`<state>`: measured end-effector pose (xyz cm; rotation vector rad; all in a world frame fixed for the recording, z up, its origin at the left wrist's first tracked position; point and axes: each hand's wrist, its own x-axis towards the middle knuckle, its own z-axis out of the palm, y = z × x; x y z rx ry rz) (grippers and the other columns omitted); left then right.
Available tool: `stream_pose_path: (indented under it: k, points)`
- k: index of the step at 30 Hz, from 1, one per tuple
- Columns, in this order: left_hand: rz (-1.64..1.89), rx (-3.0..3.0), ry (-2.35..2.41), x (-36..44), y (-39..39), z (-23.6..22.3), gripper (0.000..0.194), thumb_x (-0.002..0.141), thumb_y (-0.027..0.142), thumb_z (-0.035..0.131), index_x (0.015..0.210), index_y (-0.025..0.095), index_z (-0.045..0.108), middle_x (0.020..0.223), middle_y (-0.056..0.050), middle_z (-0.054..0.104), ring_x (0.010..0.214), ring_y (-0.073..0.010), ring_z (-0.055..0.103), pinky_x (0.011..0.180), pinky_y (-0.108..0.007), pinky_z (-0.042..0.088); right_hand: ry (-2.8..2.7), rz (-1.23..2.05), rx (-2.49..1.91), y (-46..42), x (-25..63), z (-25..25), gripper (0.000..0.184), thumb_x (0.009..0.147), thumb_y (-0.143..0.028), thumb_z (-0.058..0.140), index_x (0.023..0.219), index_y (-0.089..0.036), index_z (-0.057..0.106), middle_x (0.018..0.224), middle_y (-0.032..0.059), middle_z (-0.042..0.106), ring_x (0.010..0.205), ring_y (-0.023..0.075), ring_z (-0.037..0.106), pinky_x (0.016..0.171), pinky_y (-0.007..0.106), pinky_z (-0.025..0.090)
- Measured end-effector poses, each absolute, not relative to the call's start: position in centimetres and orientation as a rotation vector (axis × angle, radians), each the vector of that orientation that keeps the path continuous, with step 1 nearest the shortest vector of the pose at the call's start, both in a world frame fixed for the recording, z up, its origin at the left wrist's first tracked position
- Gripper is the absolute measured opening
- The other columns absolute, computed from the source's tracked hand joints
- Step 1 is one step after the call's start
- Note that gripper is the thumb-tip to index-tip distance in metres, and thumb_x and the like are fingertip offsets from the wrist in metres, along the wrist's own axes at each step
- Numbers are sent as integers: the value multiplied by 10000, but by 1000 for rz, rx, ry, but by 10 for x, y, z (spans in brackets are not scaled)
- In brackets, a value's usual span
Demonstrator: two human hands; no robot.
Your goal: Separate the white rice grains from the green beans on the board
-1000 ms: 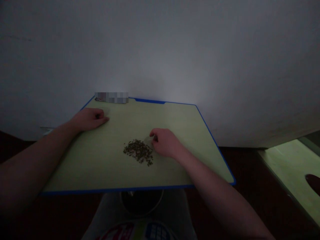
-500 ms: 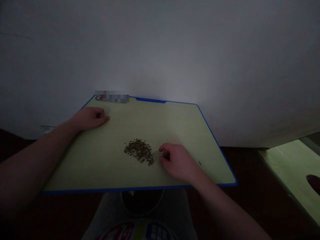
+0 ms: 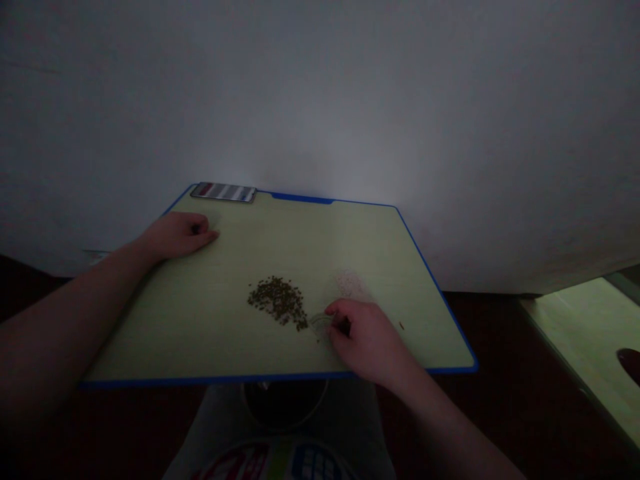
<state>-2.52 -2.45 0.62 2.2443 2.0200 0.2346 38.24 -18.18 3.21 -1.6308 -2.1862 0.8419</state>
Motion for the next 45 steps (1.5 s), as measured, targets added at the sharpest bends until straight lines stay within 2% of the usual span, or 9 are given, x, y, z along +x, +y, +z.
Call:
stream_pose_path:
  k: [14,21,27,30,34,45]
  points:
    - [256,2209,2019,-26,-24,4,385,795,583,470,718,221,576,627,-29,528,654,-195,507,653,-325,345,-2278,877,-1548,-173,369,27,297,847,-124,651,1117,-149,774,799,45,774,703,186,697,655,295,491]
    - [262,2215,2024,-24,-24,5,359,786,563,483,673,223,513,617,-23,515,633,-179,487,639,-322,331,-2314,926,-1414,-174,367,24,344,843,-136,642,1137,-216,801,912,45,810,764,197,721,693,308,515]
    - [256,2213,2022,-24,-25,7,367,780,574,475,691,223,535,623,-27,531,640,-187,496,643,-323,339,-2300,918,-1485,-169,361,32,352,864,-119,634,1175,-177,790,862,56,795,729,191,699,671,302,503]
    - [256,2221,2008,-24,-25,7,384,781,591,471,703,224,552,631,-33,543,652,-193,510,650,-325,349,-2312,924,-1492,-167,357,32,350,865,-107,642,1177,-177,785,901,61,803,761,195,708,694,304,509]
    - [258,2234,2002,-25,-25,7,389,787,592,470,714,222,568,637,-34,556,663,-195,516,651,-321,355,-2356,964,-1414,-168,351,31,326,861,-99,650,1134,-202,795,1002,55,815,830,193,724,739,299,516]
    - [244,2267,2005,-27,-22,3,400,790,594,460,732,219,588,633,-35,547,651,-198,511,648,-322,349,-2451,1022,-1386,-178,355,37,287,856,-113,623,1011,-239,829,939,36,820,798,195,732,698,284,490]
